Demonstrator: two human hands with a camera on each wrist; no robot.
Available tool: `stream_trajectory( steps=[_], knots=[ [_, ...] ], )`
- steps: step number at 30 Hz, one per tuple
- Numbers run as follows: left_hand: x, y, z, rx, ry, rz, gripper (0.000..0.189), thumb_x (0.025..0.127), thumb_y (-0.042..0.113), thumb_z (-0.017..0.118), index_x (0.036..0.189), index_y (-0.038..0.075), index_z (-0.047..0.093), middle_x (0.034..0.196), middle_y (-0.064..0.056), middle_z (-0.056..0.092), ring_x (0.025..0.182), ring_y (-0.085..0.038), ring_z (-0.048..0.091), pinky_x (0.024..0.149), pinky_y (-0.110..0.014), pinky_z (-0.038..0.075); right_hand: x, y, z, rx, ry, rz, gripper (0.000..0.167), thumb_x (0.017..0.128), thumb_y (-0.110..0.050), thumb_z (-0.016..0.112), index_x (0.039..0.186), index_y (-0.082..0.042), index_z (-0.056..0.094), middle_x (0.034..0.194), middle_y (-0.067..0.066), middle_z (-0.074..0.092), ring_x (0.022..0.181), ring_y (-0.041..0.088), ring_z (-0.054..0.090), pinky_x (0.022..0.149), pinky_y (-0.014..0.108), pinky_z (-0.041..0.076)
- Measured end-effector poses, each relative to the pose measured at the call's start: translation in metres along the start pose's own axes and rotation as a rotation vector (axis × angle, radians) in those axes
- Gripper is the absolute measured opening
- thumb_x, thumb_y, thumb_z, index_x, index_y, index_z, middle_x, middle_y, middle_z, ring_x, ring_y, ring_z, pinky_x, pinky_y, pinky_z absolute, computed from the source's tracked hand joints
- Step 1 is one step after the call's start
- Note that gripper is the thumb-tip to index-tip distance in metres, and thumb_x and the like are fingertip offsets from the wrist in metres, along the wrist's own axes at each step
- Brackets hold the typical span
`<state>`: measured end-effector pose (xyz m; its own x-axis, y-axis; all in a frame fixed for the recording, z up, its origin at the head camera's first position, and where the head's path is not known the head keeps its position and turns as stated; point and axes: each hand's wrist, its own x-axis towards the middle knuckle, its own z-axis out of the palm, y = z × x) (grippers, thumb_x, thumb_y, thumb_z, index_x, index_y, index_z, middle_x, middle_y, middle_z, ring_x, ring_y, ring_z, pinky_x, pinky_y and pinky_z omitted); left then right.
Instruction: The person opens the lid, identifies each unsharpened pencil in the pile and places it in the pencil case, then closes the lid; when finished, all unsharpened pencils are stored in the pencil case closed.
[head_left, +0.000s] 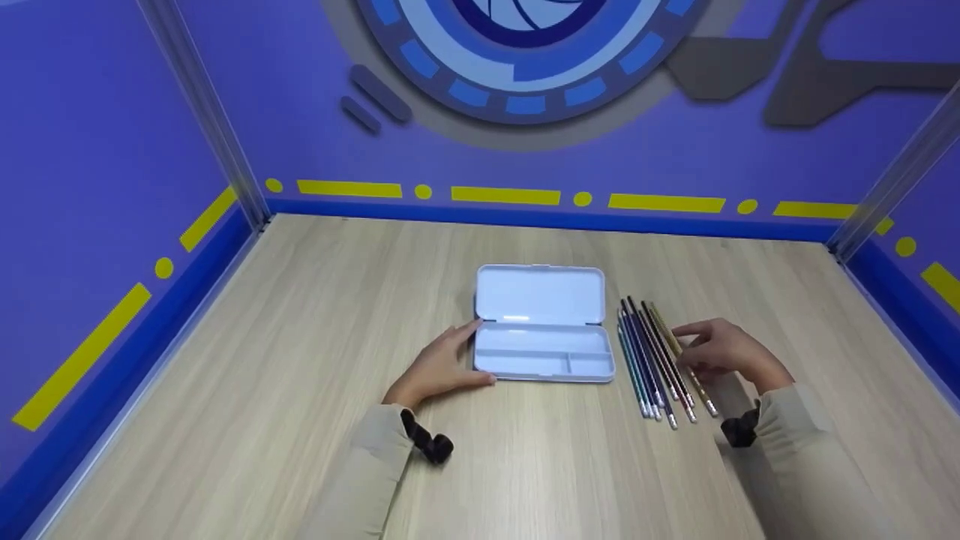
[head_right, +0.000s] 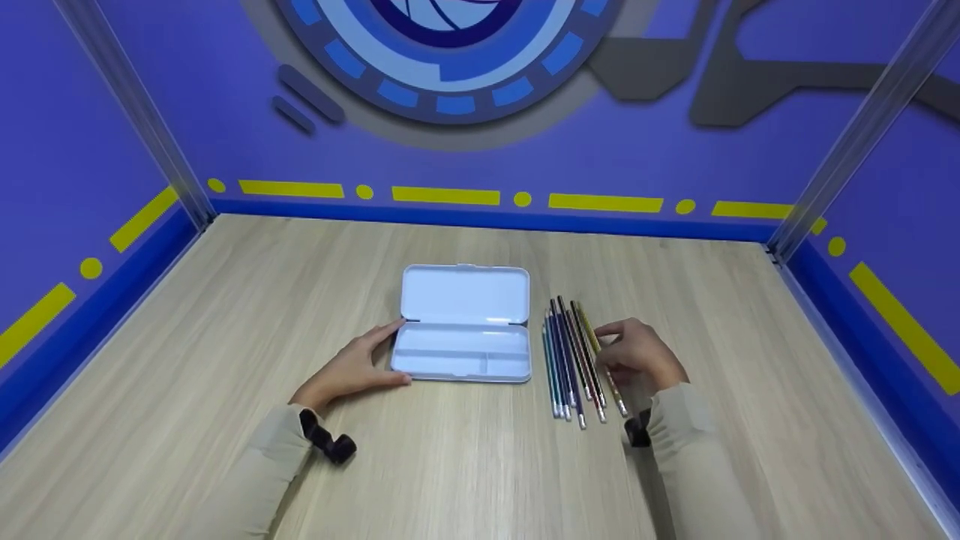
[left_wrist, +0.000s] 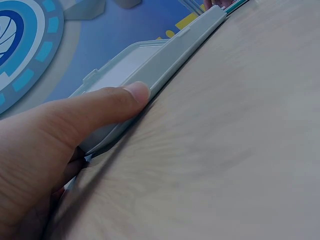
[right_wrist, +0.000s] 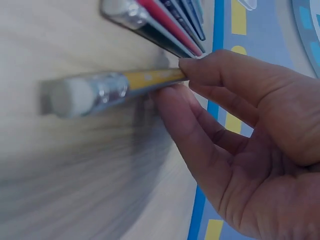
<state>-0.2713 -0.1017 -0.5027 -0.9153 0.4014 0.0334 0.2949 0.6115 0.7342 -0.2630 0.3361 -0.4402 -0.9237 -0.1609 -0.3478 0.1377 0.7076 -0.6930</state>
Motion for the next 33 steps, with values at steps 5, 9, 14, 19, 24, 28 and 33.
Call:
stream_trajectory(
  steps=[5, 9, 14, 19, 24, 28, 33],
  knots=[
    [0.0, 0.0, 0.0, 0.005, 0.0, 0.002, 0.102, 0.068, 0.053, 0.081, 0.152, 0.022, 0.031, 0.154, -0.01, 0.035, 0.144, -0.039, 0.025, 0.116, -0.053, 0.025, 0.0, -0.003, -0.002, -0.019, 0.017, -0.033, 0.06, 0.084, -0.005, 0.061, 0.14, 0.007, 0.043, 0.096, 0.015, 0.069, 0.07, 0.017, 0.062, 0.064, 0.034, 0.058],
    [0.0, 0.0, 0.0, 0.007, 0.001, 0.004, 0.102, 0.069, 0.052, 0.081, 0.152, 0.023, 0.031, 0.155, -0.008, 0.034, 0.144, -0.039, 0.024, 0.116, -0.054, 0.024, 0.003, -0.007, -0.002, -0.038, 0.044, -0.045, 0.051, 0.085, -0.005, 0.058, 0.134, 0.007, 0.051, 0.101, 0.018, 0.069, 0.073, 0.019, 0.062, 0.067, 0.034, 0.058],
    [0.0, 0.0, 0.0, 0.004, 0.003, 0.006, 0.101, 0.069, 0.052, 0.081, 0.152, 0.023, 0.031, 0.155, -0.006, 0.034, 0.144, -0.039, 0.024, 0.116, -0.053, 0.025, 0.006, -0.019, 0.001, -0.054, 0.076, -0.071, 0.041, 0.088, -0.005, 0.059, 0.128, 0.003, 0.059, 0.108, 0.022, 0.068, 0.079, 0.019, 0.063, 0.071, 0.036, 0.06],
    [0.001, 0.0, 0.0, 0.011, 0.01, 0.03, 0.1, 0.069, 0.05, 0.082, 0.151, 0.02, 0.032, 0.154, -0.007, 0.036, 0.143, -0.038, 0.028, 0.116, -0.051, 0.027, 0.008, -0.033, 0.004, -0.06, 0.092, -0.106, 0.036, 0.089, -0.008, 0.063, 0.125, 0.0, 0.063, 0.111, 0.022, 0.068, 0.086, 0.02, 0.065, 0.075, 0.04, 0.06],
    [0.001, 0.0, 0.0, 0.007, 0.007, 0.019, 0.1, 0.069, 0.05, 0.082, 0.151, 0.021, 0.032, 0.154, -0.007, 0.036, 0.143, -0.039, 0.026, 0.116, -0.051, 0.026, 0.012, -0.043, 0.006, -0.079, 0.101, -0.146, 0.031, 0.089, -0.009, 0.066, 0.119, -0.002, 0.068, 0.108, 0.018, 0.069, 0.086, 0.021, 0.066, 0.075, 0.04, 0.059],
    [0.0, 0.0, 0.0, -0.001, 0.008, 0.011, 0.1, 0.069, 0.05, 0.082, 0.151, 0.022, 0.033, 0.154, -0.008, 0.036, 0.143, -0.04, 0.025, 0.116, -0.053, 0.026, 0.017, -0.052, 0.009, -0.074, 0.098, -0.173, 0.029, 0.089, -0.009, 0.066, 0.117, -0.003, 0.069, 0.107, 0.017, 0.07, 0.085, 0.021, 0.066, 0.075, 0.037, 0.059],
    [0.0, 0.001, 0.0, 0.003, 0.008, 0.014, 0.1, 0.069, 0.051, 0.082, 0.151, 0.022, 0.032, 0.154, -0.008, 0.036, 0.143, -0.039, 0.027, 0.116, -0.052, 0.027, 0.021, -0.065, 0.016, -0.08, 0.091, -0.221, 0.027, 0.088, -0.006, 0.066, 0.114, -0.002, 0.07, 0.101, 0.017, 0.071, 0.076, 0.018, 0.062, 0.068, 0.031, 0.057]
  ],
)
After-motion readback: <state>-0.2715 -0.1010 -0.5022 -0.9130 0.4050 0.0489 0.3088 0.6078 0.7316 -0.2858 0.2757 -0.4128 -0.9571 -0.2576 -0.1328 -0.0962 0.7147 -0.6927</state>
